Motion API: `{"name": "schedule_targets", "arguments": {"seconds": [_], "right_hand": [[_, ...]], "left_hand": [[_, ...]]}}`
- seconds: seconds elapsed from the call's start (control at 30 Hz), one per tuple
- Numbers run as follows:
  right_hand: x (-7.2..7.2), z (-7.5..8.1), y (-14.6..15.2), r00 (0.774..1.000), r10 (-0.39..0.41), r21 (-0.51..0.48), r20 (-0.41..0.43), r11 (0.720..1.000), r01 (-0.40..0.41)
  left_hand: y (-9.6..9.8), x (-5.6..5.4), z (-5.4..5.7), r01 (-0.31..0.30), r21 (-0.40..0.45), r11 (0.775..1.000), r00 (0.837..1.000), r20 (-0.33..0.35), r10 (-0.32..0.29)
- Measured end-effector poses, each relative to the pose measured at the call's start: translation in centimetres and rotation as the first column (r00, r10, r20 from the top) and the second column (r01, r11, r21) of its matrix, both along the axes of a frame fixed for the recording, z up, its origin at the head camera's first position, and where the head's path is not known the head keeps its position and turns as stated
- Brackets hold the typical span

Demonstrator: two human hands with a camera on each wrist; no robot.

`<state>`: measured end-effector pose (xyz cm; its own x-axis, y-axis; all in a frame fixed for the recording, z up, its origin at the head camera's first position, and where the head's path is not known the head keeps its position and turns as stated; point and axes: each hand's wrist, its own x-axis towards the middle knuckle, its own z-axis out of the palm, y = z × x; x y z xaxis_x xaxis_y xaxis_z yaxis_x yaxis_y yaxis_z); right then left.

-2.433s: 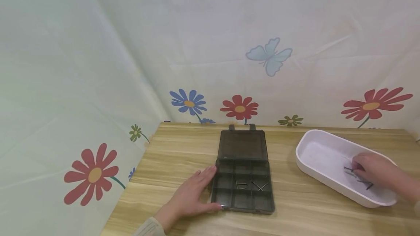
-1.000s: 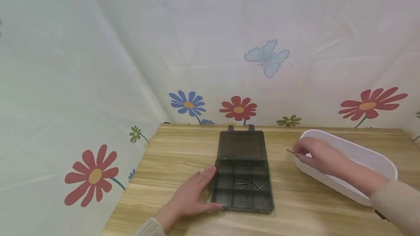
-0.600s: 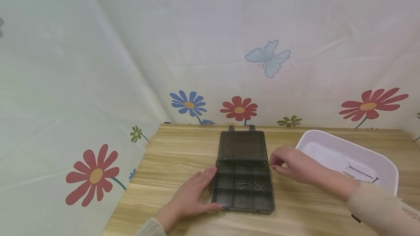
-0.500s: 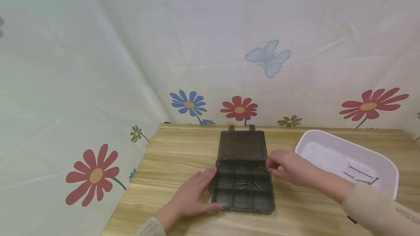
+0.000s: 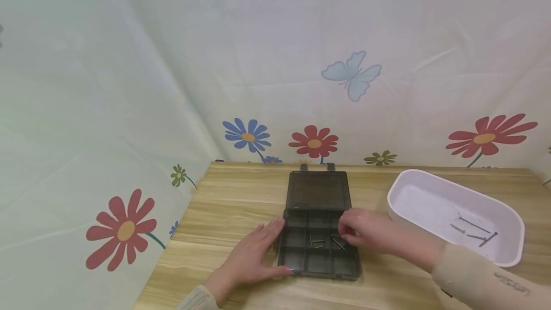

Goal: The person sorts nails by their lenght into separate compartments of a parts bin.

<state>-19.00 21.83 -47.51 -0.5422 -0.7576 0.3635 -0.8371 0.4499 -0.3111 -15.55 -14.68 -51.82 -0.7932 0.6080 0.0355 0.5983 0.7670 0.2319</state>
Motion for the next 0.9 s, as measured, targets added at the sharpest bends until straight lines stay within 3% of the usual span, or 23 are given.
{"name": "schedule_targets", "arguments": {"seconds": [0.2,0.43,0.63,0.9], "right_hand": [[-0.1,-0.3,-0.2,0.997,0.023,0.006,-0.074,1.000,-0.023],[-0.2,-0.3,0.9,0.995,0.021,-0.102,-0.093,0.994,-0.031],[0.4,0.9,2.9,0.997,-0.072,-0.096,-0.022,0.993,0.070],[0.9,1.5,6.3,0.981,-0.177,-0.119,-0.081,0.979,0.167]], "left_hand": [[0.0,0.0,0.1,0.001,0.001,1.000,1.000,0.003,-0.001],[0.2,0.1,0.3,0.004,0.007,1.000,1.000,0.013,-0.004],[0.1,0.1,0.4,-0.001,0.002,1.000,1.000,0.015,0.001],[0.1,0.1,0.5,0.002,0.015,1.000,1.000,0.010,-0.002]]}}
